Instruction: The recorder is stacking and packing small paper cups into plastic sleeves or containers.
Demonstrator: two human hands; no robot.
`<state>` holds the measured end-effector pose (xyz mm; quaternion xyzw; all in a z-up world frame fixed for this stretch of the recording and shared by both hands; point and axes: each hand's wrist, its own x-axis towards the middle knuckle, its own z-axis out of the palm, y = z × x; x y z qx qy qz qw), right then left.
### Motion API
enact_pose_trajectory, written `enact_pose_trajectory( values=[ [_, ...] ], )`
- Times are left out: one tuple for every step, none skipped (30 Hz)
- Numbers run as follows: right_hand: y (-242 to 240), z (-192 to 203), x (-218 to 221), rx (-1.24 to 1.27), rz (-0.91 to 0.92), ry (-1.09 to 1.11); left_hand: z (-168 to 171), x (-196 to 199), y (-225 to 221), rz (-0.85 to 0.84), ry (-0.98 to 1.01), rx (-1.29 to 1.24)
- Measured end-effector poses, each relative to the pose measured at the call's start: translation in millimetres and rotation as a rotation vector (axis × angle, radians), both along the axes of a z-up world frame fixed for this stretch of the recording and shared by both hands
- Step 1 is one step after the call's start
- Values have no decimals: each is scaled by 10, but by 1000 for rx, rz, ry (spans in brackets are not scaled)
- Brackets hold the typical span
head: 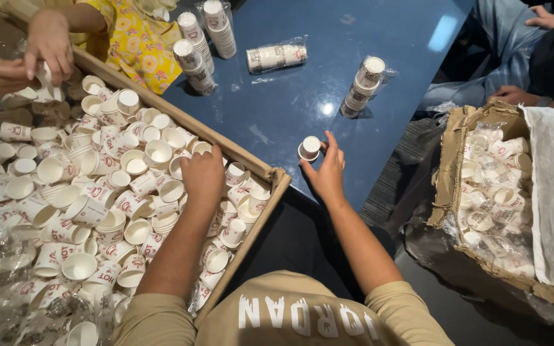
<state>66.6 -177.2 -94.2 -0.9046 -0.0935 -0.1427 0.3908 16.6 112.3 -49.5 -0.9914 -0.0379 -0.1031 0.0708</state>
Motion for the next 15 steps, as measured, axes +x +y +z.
enact_pose_trajectory(
  values=[
    [-2, -10, -2, 0, -6, 0, -18, -5, 14, -6, 0, 0],
    [-1, -21, -3, 13, 4, 1, -38, -9, 30, 29, -52, 16],
    [1, -28, 5, 26, 13, 0, -54, -4, 47, 64, -104, 33],
    [9, -2, 6, 26, 6, -1, -52, 5, 51, 58, -105, 32],
    [9, 20, -3, 14, 17, 2, -53, 8, 46, 72, -124, 50],
    [8, 43, -13, 2, 27, 5, -56, 11, 41, 87, -143, 67],
    [8, 54, -15, 1, 20, 5, -48, 3, 48, 80, -142, 65],
    [9, 66, -16, -2, 27, 5, -41, -5, 57, 82, -111, 62],
    [18, 75, -12, -5, 36, 4, -33, -12, 74, 86, -80, 59],
    [17, 73, -15, -5, 31, 4, 58, -32, 58, 81, -80, 59],
    [18, 73, -13, -9, 37, 14, 148, -53, 44, 83, -65, 44],
    [19, 75, -11, -13, 43, 23, 240, -75, 29, 85, -50, 30],
    [17, 76, -15, -12, 39, 22, 345, -95, 24, 82, -52, 31],
    [14, 77, -20, -11, 48, 19, 451, -115, 18, 107, -35, -32],
    [18, 78, -21, -8, 58, 15, 557, -136, 17, 134, -18, -95]
  ],
)
